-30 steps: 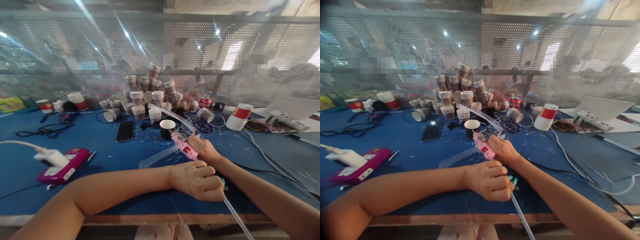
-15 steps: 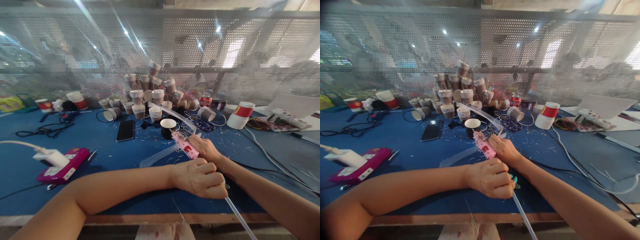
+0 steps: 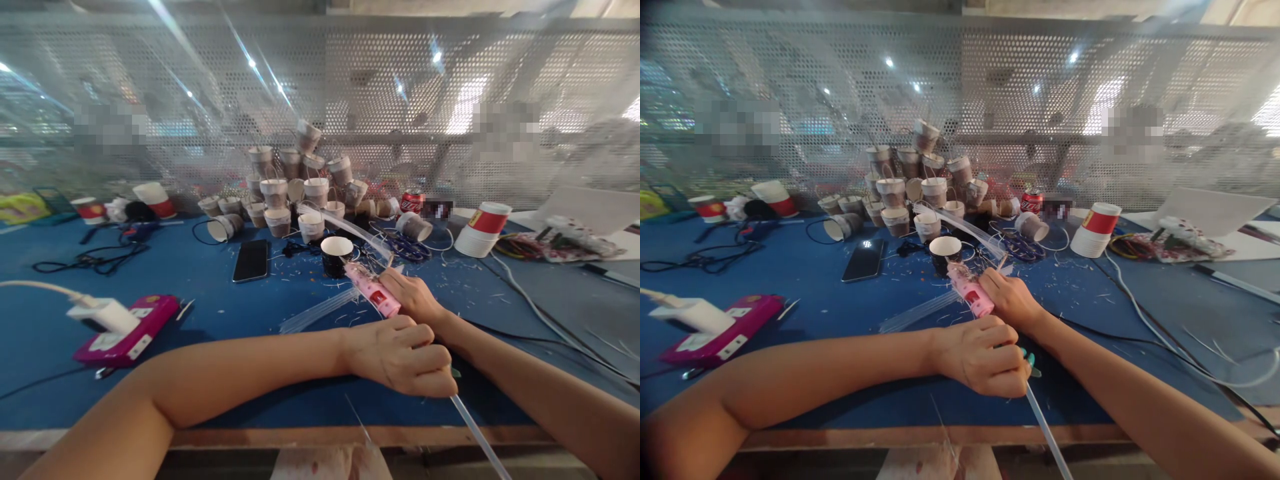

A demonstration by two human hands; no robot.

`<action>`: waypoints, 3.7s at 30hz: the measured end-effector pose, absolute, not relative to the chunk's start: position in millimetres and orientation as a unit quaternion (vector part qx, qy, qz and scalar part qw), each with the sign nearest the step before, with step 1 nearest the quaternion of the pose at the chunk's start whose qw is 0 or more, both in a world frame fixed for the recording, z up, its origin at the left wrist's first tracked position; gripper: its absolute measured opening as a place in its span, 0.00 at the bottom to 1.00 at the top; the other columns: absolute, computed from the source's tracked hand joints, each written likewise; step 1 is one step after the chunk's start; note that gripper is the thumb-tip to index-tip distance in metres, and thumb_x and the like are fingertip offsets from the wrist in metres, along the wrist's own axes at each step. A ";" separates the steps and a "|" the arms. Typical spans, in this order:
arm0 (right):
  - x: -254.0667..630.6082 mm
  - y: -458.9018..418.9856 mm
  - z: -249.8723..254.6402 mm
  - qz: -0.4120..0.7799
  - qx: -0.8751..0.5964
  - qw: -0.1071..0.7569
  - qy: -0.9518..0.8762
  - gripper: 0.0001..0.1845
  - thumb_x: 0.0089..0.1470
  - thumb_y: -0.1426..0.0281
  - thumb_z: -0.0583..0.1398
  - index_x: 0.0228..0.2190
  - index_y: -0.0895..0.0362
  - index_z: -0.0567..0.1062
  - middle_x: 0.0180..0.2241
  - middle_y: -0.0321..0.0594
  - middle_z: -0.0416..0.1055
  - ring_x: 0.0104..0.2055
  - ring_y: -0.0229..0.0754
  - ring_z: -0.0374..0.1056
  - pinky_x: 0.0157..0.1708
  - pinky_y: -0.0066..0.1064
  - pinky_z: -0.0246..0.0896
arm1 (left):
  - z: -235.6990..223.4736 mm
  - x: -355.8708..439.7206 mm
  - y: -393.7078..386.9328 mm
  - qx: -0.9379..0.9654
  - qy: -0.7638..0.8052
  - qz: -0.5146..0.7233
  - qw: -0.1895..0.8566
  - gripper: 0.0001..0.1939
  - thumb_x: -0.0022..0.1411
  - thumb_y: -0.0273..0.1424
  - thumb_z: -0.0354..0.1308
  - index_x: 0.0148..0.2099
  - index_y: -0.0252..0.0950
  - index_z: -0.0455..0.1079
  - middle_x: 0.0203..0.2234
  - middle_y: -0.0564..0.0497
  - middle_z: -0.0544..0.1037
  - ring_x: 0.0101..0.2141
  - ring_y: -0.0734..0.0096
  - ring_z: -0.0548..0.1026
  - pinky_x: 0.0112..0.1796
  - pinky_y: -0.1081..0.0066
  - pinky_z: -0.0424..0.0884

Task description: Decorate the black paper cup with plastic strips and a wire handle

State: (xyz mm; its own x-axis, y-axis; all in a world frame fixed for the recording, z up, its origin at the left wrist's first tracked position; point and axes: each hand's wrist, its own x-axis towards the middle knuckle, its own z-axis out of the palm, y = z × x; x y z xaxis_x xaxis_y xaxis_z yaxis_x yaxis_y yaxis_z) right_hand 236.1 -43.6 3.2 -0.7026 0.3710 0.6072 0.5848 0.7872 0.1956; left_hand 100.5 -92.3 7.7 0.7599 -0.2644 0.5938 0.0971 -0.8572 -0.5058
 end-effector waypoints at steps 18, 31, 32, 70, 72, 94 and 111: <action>236.1 -44.6 3.8 -0.210 -0.248 0.295 -0.898 0.14 0.60 0.74 0.44 0.27 0.59 0.66 0.24 0.39 0.62 0.22 0.34 0.56 0.19 0.25 0.49 | 13.9 100.5 -95.0 -0.867 0.041 -0.392 0.303 0.07 0.60 0.25 0.52 0.29 0.38 0.65 0.22 0.56 0.64 0.24 0.77 0.59 0.25 0.72 0.53; 234.7 -46.2 5.6 -0.237 -0.239 0.313 -0.888 0.16 0.61 0.74 0.44 0.25 0.58 0.64 0.22 0.38 0.61 0.22 0.35 0.56 0.19 0.24 0.49 | 14.3 98.4 -95.7 -0.898 0.028 -0.332 0.287 0.09 0.62 0.26 0.48 0.31 0.38 0.66 0.23 0.56 0.65 0.24 0.77 0.58 0.25 0.72 0.52; 234.8 -46.3 5.6 -0.237 -0.238 0.314 -0.888 0.16 0.61 0.74 0.44 0.25 0.58 0.64 0.22 0.37 0.61 0.22 0.35 0.56 0.19 0.24 0.49 | 14.2 98.5 -95.9 -0.894 0.029 -0.341 0.290 0.09 0.62 0.26 0.49 0.31 0.38 0.66 0.22 0.56 0.65 0.24 0.77 0.59 0.25 0.72 0.52; 232.8 -46.6 5.5 -0.237 -0.253 0.295 -0.890 0.14 0.57 0.76 0.46 0.22 0.57 0.63 0.20 0.37 0.61 0.21 0.36 0.54 0.19 0.27 0.46 | 14.3 100.3 -97.8 -0.908 0.001 -0.292 0.300 0.08 0.61 0.25 0.48 0.30 0.37 0.63 0.20 0.56 0.62 0.22 0.77 0.55 0.22 0.72 0.45; 233.8 -46.0 5.0 -0.230 -0.256 0.287 -0.894 0.13 0.57 0.76 0.46 0.23 0.57 0.63 0.20 0.37 0.61 0.21 0.36 0.54 0.19 0.27 0.46 | 13.9 100.4 -97.8 -0.900 -0.002 -0.314 0.304 0.07 0.61 0.25 0.49 0.30 0.37 0.63 0.20 0.56 0.62 0.22 0.77 0.56 0.22 0.72 0.45; 234.9 -45.4 3.0 -0.221 -0.243 0.311 -0.892 0.15 0.59 0.74 0.46 0.22 0.57 0.63 0.20 0.36 0.58 0.21 0.35 0.51 0.19 0.27 0.45 | 15.0 98.9 -100.4 -0.902 -0.003 -0.288 0.323 0.06 0.60 0.26 0.50 0.30 0.37 0.62 0.21 0.56 0.61 0.21 0.78 0.56 0.22 0.71 0.44; 236.5 -46.4 2.2 -0.226 -0.263 0.288 -0.893 0.15 0.59 0.72 0.46 0.23 0.58 0.64 0.20 0.36 0.60 0.21 0.34 0.51 0.20 0.26 0.46 | 18.2 100.0 -102.5 -0.858 -0.023 -0.378 0.346 0.08 0.60 0.26 0.51 0.27 0.35 0.60 0.20 0.56 0.60 0.21 0.77 0.56 0.23 0.70 0.45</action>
State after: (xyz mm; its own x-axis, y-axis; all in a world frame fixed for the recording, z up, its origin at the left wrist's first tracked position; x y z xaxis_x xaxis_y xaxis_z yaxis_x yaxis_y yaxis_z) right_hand 236.5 -46.4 2.2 -0.6962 0.3384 0.6331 0.5991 0.7597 0.2528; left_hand 100.0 -102.5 18.2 0.7125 -0.2215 0.6658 0.3016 -0.7601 -0.5756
